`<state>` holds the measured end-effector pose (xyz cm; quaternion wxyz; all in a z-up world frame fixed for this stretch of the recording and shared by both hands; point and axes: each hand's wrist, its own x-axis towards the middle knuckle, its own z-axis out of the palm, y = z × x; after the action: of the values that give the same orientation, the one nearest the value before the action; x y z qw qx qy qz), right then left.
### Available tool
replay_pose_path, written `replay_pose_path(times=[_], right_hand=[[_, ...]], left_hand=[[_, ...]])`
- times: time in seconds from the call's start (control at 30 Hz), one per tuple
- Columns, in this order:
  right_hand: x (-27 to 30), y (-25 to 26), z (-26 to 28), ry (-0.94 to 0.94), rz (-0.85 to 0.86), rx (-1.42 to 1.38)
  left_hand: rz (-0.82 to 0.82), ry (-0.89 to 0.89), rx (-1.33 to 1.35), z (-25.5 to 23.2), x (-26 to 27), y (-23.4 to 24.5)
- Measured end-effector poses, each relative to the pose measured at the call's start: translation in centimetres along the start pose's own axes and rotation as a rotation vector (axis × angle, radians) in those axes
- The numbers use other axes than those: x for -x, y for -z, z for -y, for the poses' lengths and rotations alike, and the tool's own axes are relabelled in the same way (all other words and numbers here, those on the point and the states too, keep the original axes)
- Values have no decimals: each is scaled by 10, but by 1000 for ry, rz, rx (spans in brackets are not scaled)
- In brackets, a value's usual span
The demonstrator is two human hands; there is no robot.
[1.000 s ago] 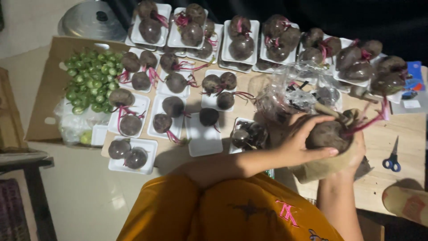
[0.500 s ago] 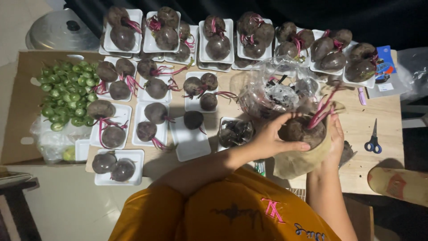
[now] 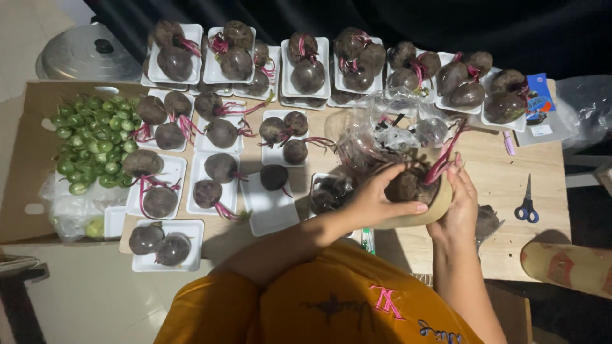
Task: Trimming root vegetables with scissors and arranging them on trays for packaging
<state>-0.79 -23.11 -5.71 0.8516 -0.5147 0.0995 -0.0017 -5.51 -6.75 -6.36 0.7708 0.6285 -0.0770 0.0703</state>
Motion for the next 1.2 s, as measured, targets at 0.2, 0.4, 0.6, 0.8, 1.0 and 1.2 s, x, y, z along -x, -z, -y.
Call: replay_pose_path(times=[0.2,0.4,0.6,0.8,1.0,1.2], right_hand=[[22,-42,18,136,-121,11],[34,-51,24,154,-150,99],[11,-20,13,-76,-83,-262],[14,6,-5,-101,118,60],[48,-67,44,-77,-8,14],[28,-29,15,-36,-60,-45]], left_hand=[[10,46,21,10,6,2],[-75,26,-153,-31,6,-7],[4,-81,-13,1,2,-10],[-45,-149,-203,-22,-8,8],[68,-163,-214,-17,-6,18],[-29,-200,-233,-3,-2,13]])
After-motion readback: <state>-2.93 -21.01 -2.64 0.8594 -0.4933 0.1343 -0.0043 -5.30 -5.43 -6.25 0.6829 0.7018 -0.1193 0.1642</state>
